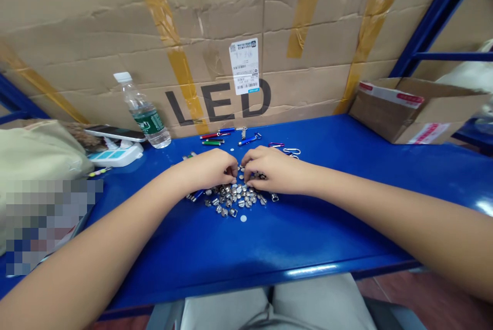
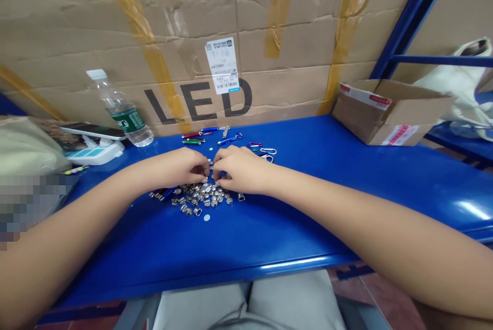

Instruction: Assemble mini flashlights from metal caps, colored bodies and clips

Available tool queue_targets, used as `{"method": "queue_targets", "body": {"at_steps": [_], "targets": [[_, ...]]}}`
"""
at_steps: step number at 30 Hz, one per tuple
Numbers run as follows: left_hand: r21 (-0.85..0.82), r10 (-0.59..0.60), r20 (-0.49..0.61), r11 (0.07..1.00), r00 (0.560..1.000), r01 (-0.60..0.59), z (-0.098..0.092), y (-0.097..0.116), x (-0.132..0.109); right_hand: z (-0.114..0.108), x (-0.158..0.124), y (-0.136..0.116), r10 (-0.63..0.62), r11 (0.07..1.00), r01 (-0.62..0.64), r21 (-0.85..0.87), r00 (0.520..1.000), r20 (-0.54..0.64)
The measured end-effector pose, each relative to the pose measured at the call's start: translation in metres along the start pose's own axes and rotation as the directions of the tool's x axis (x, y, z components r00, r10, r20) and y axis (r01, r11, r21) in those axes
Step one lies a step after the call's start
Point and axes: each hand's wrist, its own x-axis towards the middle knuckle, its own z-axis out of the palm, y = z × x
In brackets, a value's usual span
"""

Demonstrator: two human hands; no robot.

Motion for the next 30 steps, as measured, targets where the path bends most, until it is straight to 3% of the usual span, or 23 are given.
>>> {"method": "queue_targets", "body": {"at_steps": [9,18,25,30], "targets": [[0.068,-0.026,-0.041,0.997,0.999,0.029,-0.002,0.005,0.004,0.007,0.002,-0.010,0.059,0.998,-0.060,0.026,0.997,0.050],[0.036,0.034,-0.021,0.999,0.999,-0.034,-0.002,0.003,0.002,0.005,0.006,-0.014,0.137,0.988,-0.144,0.062,0.986,0.097],[-0.008,0.085,-0.008,0.996,0.996,-0.085,0.000,0.000,0.002,0.003,0.003,-0.008,0.076,0.997,-0.076,-0.005,0.996,0.038],[0.011,0.127,-0.034,0.992,0.991,-0.126,0.002,0.001,0.003,-0.001,0.002,-0.008,0.042,0.998,-0.039,-0.051,0.997,0.060]]}}
